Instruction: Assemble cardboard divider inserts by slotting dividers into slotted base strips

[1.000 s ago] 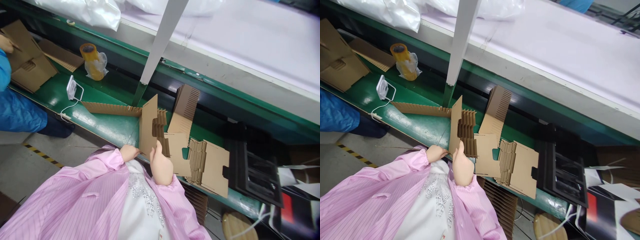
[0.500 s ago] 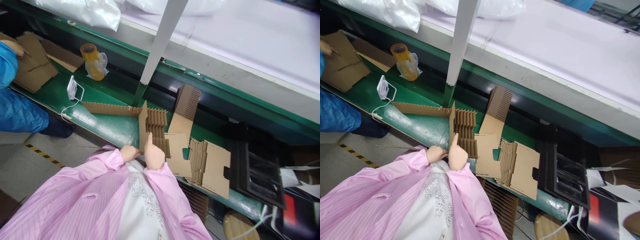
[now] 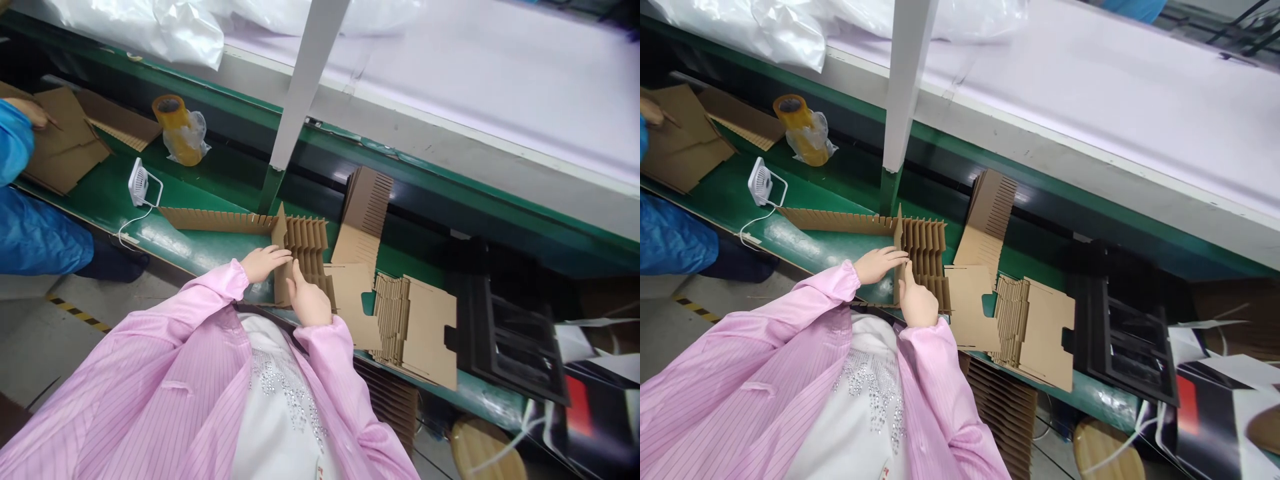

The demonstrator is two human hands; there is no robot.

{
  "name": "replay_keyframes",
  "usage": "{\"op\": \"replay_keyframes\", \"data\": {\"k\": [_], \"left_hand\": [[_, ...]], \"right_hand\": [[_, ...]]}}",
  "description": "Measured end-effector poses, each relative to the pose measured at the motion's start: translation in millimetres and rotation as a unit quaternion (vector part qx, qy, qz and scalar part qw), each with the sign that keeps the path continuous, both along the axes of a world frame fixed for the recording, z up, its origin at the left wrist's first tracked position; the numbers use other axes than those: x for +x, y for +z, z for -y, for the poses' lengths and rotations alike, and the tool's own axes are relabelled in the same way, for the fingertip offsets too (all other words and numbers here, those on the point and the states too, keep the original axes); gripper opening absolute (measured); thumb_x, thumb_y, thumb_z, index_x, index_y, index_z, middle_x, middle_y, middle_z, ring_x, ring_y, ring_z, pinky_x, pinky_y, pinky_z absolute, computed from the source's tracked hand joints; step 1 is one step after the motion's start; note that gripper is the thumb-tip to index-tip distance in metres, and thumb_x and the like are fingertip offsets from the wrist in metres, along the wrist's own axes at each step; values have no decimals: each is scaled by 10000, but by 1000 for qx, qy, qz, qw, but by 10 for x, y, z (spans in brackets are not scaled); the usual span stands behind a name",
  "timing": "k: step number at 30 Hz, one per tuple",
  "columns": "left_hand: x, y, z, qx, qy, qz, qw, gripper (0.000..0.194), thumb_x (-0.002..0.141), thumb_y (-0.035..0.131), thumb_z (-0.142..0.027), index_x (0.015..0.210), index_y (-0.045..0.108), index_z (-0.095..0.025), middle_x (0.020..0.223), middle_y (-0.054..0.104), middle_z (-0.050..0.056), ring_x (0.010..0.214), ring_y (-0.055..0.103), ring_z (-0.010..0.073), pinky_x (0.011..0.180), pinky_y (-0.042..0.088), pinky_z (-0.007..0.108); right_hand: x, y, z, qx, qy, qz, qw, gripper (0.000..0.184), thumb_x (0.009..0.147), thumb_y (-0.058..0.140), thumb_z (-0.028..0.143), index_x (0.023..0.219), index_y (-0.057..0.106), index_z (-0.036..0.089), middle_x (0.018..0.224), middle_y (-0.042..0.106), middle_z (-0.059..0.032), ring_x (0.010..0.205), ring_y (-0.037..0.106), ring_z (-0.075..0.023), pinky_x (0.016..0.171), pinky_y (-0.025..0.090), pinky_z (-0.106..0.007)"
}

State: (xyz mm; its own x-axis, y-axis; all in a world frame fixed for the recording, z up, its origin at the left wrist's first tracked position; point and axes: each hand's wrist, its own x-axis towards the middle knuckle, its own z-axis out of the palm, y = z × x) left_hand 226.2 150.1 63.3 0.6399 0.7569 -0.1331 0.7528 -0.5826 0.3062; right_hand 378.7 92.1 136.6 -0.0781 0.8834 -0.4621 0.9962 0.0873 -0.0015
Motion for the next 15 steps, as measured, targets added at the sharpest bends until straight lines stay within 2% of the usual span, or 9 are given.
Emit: {"op": "replay_keyframes", "data": {"k": [4,7,10,12,13,15], "left_hand": [[18,-65,-22,17,-26,22,999,432,905,362,-75,1292,508,-201,1432,464,64,1328,373,213,1004,412,350],[52,-50,19,11,-11,35,999,349,903,427,-120,1222,544,-197,1410,459,91,1317,390,242,1005,426,393],[126,-44,155,4,74,87,993,405,885,443,-120,1280,485,-196,1395,433,123,1299,417,253,1012,436,419],[175,-71,278,-12,126,131,983,437,879,428,-121,1313,441,-174,1362,446,140,1255,472,239,1007,451,397],[190,-96,334,-25,130,144,981,449,872,420,-113,1318,429,-164,1353,459,141,1245,488,231,1013,450,385],[194,-164,414,-56,96,137,984,498,850,398,-71,1340,406,-157,1382,469,135,1296,456,220,1058,412,377]], "right_hand": [[-8,-3,90,21,10,17,1000,551,993,248,320,1527,204,189,761,697,-102,697,684,-202,603,477,-269],[-81,-135,190,57,18,38,998,560,981,250,255,1527,190,151,739,685,-111,646,673,-191,563,460,-257],[-126,-351,267,49,28,26,998,584,957,266,180,1529,160,129,698,666,-85,623,660,-172,546,445,-241],[-129,-491,302,23,26,24,999,567,966,260,197,1526,185,145,722,660,-81,634,655,-167,543,436,-240],[-128,-545,315,13,23,25,999,551,977,255,228,1522,212,157,754,658,-85,638,648,-164,543,431,-243],[-132,-602,332,17,18,29,999,526,991,256,294,1504,281,181,877,650,-107,679,633,-155,554,423,-248]]}}
